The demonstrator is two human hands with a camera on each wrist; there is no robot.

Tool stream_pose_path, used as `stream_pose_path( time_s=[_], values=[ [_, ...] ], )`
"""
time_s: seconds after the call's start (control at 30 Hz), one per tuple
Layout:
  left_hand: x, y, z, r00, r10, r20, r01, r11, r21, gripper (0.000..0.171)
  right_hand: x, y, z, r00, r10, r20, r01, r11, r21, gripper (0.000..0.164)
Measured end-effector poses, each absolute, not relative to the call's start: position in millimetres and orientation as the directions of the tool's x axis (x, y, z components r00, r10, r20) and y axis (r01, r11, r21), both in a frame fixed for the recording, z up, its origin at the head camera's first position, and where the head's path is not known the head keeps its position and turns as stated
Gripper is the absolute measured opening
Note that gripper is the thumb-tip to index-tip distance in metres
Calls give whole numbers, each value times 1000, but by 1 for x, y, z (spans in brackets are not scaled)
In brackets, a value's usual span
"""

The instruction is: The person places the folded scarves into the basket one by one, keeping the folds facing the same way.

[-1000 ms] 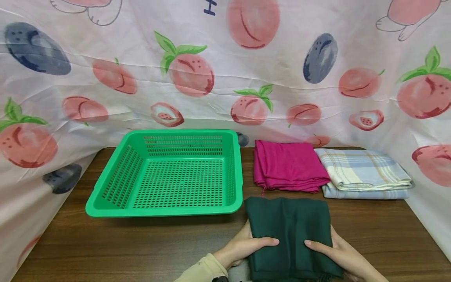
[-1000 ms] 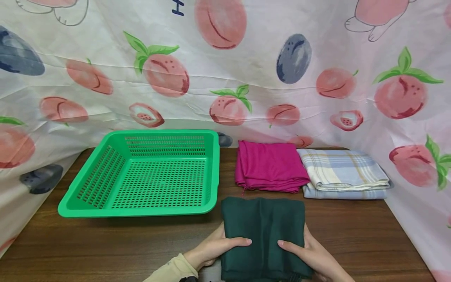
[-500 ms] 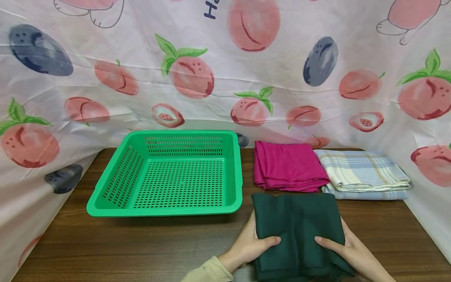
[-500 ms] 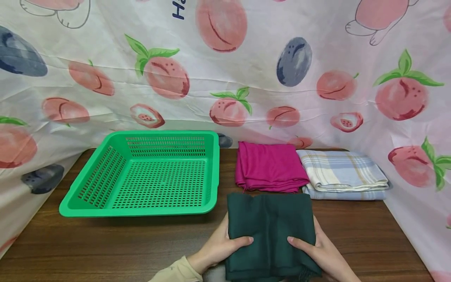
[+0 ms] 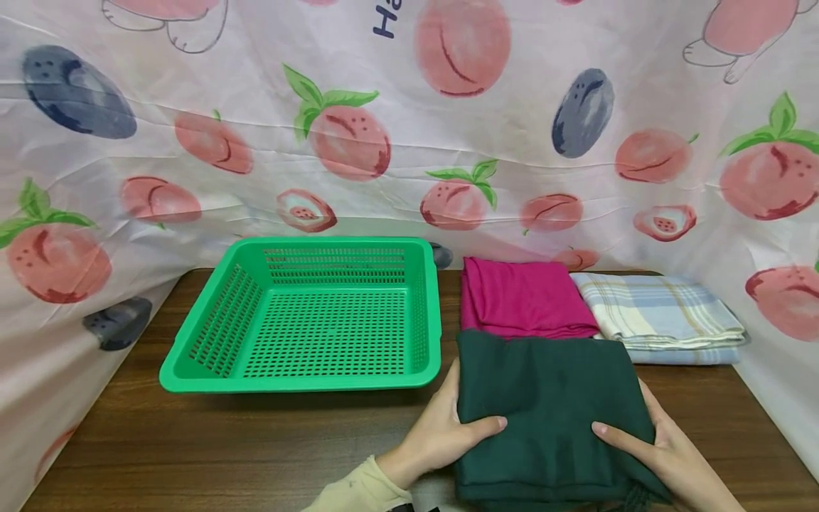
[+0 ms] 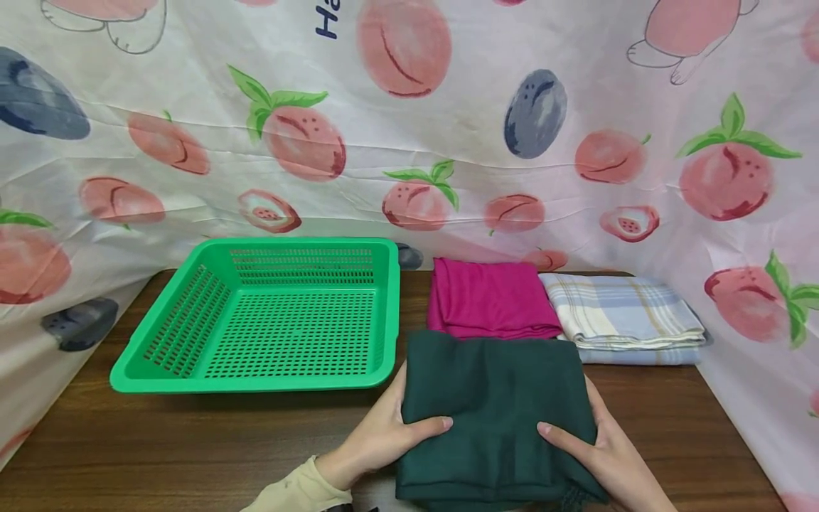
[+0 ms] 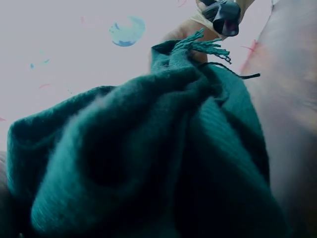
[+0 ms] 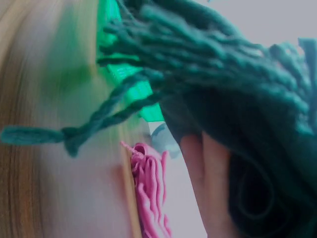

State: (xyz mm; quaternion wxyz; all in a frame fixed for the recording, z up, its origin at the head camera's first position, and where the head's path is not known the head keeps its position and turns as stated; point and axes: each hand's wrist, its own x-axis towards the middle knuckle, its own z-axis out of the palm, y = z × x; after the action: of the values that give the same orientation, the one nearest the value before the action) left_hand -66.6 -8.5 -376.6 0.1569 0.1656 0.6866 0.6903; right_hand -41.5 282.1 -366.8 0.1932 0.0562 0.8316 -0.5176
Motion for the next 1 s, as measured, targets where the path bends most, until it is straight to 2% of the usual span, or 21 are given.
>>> stream_pose_path(
  time_s=[0.1,0.2,0.27,0.57,0.8,1.0],
  values=[
    [-66,-13,-369,-896,443,29,30,-6,1000,74,-39,281,-361,-920,-105,-377,303,420,-855,85],
    [-66,-19,-362,-895,443,48,49,-9,999,74,-37,276,-355,-928,-129,-351,290,342,-894,82],
    [-66,-24,-357,-897,439,48,59,11,998,77,-36,273,-350,-936,-134,-326,267,336,-903,81],
    [-69,-55,-338,-920,389,45,117,163,980,77,-48,251,-336,-960,-150,-238,139,484,-864,83],
    [-69,-78,-329,-951,310,12,82,215,973,76,-61,226,-327,-961,-243,-135,30,391,-920,81],
    [-73,-96,-318,-967,252,31,110,306,946,75,-71,203,-315,-949,-307,-71,-34,324,-946,78]
  ],
)
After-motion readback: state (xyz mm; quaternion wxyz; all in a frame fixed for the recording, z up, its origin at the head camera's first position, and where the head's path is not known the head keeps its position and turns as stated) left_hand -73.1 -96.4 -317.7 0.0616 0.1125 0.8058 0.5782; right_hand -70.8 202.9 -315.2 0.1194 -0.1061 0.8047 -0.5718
